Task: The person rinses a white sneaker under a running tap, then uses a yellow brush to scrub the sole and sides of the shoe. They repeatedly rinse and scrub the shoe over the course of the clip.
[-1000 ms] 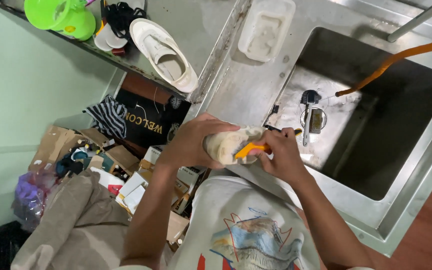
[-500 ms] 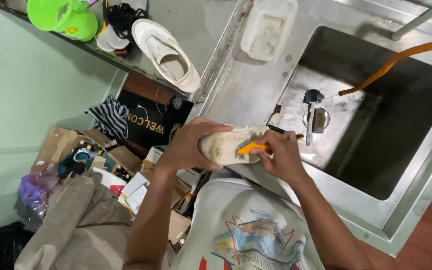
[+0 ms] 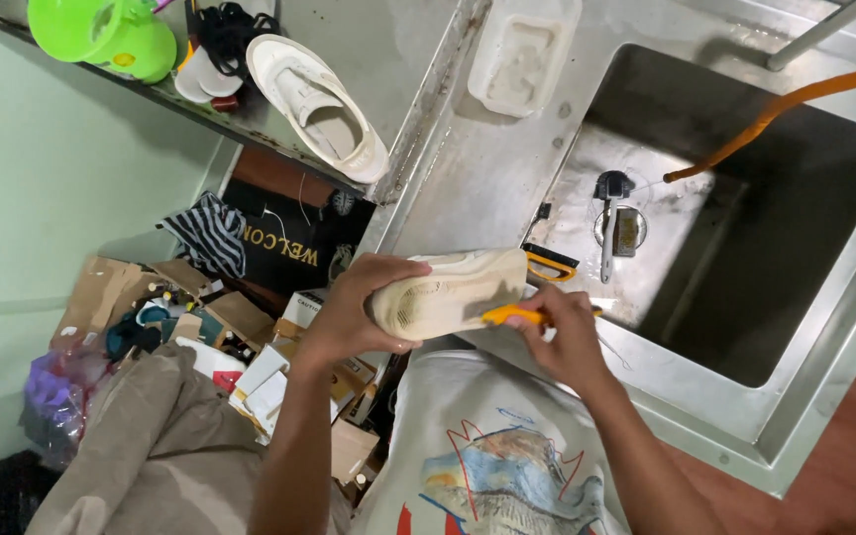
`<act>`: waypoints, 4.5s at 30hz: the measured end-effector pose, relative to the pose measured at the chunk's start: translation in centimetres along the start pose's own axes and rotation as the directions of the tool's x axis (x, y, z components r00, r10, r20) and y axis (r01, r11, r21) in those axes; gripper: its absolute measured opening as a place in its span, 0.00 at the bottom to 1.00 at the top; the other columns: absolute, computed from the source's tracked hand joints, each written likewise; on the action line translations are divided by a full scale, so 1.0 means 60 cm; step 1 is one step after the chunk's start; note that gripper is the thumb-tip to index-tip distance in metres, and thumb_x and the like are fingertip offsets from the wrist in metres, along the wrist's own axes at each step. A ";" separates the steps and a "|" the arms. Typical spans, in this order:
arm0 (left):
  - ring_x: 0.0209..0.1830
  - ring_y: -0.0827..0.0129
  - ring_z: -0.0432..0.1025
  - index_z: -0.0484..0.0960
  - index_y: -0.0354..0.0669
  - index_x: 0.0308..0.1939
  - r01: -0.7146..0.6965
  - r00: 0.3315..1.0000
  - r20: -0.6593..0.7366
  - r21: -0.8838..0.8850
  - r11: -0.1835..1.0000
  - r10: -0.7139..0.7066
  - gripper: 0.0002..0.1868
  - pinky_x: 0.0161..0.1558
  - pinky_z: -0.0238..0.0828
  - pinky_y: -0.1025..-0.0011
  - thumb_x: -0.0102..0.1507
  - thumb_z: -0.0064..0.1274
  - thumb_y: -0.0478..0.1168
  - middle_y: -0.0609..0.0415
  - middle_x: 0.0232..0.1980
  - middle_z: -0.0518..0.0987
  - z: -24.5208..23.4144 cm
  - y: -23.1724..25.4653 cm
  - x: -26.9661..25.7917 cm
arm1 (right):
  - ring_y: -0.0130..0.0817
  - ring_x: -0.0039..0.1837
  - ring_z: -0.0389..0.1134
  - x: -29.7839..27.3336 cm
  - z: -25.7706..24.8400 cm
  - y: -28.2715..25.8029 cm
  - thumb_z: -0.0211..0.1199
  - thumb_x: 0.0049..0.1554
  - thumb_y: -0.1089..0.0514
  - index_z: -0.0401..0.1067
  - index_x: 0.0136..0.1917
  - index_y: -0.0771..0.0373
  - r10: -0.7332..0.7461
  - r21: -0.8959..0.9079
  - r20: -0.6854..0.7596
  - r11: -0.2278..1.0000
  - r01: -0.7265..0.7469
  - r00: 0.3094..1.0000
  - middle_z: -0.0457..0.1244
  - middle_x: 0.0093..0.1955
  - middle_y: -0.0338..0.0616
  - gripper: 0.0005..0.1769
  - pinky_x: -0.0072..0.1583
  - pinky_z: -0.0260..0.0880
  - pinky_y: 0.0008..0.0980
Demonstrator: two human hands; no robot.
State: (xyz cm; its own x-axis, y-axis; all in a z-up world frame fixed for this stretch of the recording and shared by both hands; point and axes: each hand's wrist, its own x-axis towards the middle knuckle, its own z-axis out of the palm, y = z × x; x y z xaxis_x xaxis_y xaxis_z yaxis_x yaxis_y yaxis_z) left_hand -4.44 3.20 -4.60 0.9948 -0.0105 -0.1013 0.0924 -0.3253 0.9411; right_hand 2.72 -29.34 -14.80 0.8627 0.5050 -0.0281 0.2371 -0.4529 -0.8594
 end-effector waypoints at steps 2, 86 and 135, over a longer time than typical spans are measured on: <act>0.67 0.54 0.74 0.87 0.51 0.65 -0.037 0.999 0.000 0.007 0.999 0.037 0.51 0.73 0.61 0.56 0.37 0.86 0.50 0.52 0.61 0.86 0.002 0.007 0.004 | 0.41 0.36 0.72 0.006 0.010 -0.070 0.78 0.53 0.50 0.76 0.47 0.52 -0.037 -0.032 0.089 0.999 0.040 0.995 0.68 0.28 0.37 0.14 0.59 0.60 0.42; 0.69 0.44 0.73 0.77 0.37 0.58 -0.309 0.948 -0.105 -0.077 0.948 0.301 0.44 0.72 0.69 0.50 0.41 0.86 0.38 0.44 0.61 0.79 0.202 0.082 0.169 | 0.65 0.57 0.71 -0.041 -0.211 0.386 0.66 0.62 0.56 0.79 0.68 0.65 0.774 0.280 -0.326 0.628 -0.726 0.543 0.71 0.57 0.66 0.23 0.59 0.70 0.59; 0.66 0.38 0.72 0.81 0.30 0.55 -0.516 0.812 -0.321 -0.006 0.857 0.487 0.40 0.71 0.66 0.45 0.43 0.85 0.40 0.40 0.56 0.79 0.104 0.089 0.043 | 0.60 0.52 0.78 -0.097 -0.091 0.131 0.75 0.58 0.45 0.82 0.63 0.57 0.663 -0.096 -0.153 0.728 -0.678 0.733 0.75 0.45 0.59 0.24 0.59 0.75 0.49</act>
State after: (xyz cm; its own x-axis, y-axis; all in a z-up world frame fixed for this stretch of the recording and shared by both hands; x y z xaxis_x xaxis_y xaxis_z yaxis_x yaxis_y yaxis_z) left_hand -1.64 -4.49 -1.87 0.8667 0.1365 0.4798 -0.4339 -0.2680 0.8602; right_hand 2.00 -39.84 -18.58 0.8578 -0.0422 -0.5123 -0.3695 -0.7433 -0.5576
